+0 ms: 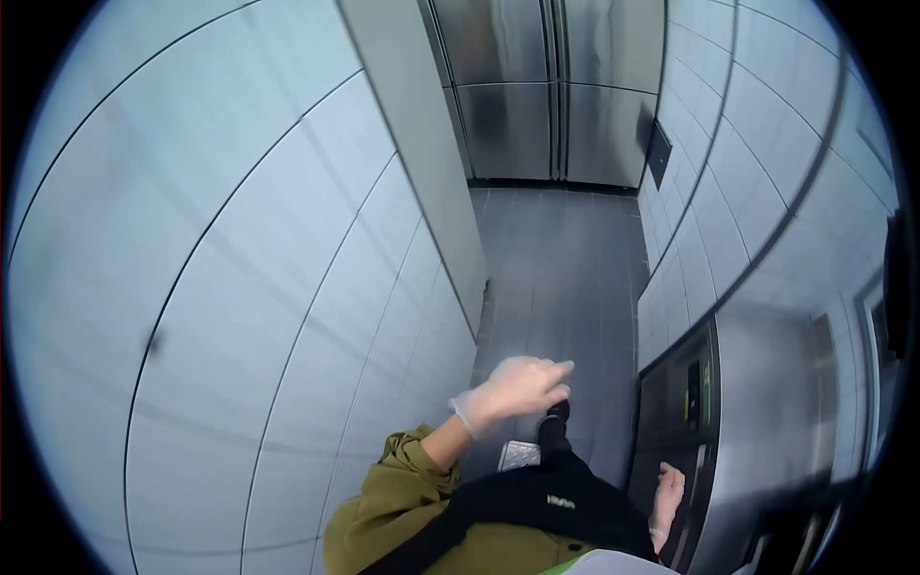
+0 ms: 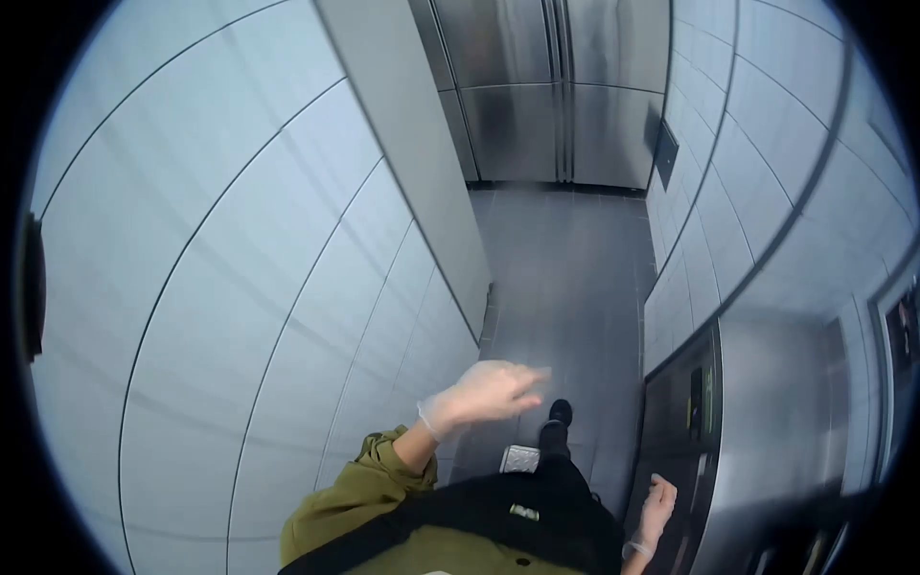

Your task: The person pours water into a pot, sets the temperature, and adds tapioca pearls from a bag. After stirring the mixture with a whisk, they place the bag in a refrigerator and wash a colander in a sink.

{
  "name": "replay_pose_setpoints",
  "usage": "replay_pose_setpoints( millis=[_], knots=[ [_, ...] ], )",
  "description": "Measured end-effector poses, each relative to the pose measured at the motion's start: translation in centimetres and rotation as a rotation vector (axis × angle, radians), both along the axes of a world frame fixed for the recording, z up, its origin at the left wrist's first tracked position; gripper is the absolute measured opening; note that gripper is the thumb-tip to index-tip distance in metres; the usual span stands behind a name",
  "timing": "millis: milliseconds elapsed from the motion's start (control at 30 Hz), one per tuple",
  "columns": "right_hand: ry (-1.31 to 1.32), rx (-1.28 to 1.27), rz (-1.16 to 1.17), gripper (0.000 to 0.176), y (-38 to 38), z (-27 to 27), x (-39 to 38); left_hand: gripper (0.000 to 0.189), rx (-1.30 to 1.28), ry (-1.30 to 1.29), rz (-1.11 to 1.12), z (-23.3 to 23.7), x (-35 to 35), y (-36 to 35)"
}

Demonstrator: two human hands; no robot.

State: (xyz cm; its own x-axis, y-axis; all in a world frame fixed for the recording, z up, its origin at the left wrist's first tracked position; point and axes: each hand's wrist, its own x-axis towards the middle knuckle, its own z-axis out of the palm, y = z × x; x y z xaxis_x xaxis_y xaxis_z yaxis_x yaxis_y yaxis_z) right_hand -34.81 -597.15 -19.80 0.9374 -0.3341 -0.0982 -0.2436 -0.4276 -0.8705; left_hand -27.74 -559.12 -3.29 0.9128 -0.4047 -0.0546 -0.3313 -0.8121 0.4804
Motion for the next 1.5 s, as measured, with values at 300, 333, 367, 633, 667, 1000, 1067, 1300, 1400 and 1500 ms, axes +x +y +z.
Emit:
replay_pose_setpoints(
  millis=[300, 333, 367, 633, 667, 1000, 1067, 1300, 1400, 1500],
  knots=[
    [-0.459, -0.208, 0.496, 0.019, 19.5, 12.0, 49.3, 0.044, -0.074, 0.136, 0.355, -0.3, 30.3, 15.1],
    [-0.5, -0.164, 0.561, 0.02, 22.6, 13.6, 53.7, 0.044, -0.088, 0.159, 0.412, -0.9, 33.4, 17.2],
    [-0.475, -0.129, 0.59, 0.021, 25.4, 14.7, 57.6, 0.044, -0.099, 0.185, 0.463, -1.7, 37.0, 19.0],
    [-0.175, -0.021, 0.38, 0.022, 34.7, 7.2, 85.7, 0.037, 0.012, -0.021, 0.509, -4.9, 72.1, 32.5],
    [-0.132, -0.057, 0.36, 0.023, 35.6, 6.8, 88.1, 0.042, 0.062, 0.0, 0.511, -3.6, 76.3, 34.0],
    [-0.131, 0.033, 0.599, 0.023, 65.8, 3.6, 118.9, 0.036, -0.106, -0.36, 0.621, 0.1, 102.9, 63.4],
    [-0.169, -0.071, 0.807, 0.022, 77.9, 4.3, 125.5, 0.038, 0.1, -0.242, 0.908, -4.0, 104.4, 70.6],
    [-0.457, -0.057, 1.731, 0.02, 123.3, 10.9, 130.6, 0.039, -0.171, -0.02, 1.434, -7.0, 91.8, 94.0],
    [-0.592, -0.054, 1.877, 0.019, 138.2, 8.9, 129.0, 0.039, 0.032, 0.442, 1.817, -11.6, 86.0, 103.2],
    [-0.266, 0.005, 1.879, 0.019, 151.0, 6.6, 126.3, 0.042, -0.082, 0.637, 1.934, -12.1, 82.7, 114.0]
  ],
)
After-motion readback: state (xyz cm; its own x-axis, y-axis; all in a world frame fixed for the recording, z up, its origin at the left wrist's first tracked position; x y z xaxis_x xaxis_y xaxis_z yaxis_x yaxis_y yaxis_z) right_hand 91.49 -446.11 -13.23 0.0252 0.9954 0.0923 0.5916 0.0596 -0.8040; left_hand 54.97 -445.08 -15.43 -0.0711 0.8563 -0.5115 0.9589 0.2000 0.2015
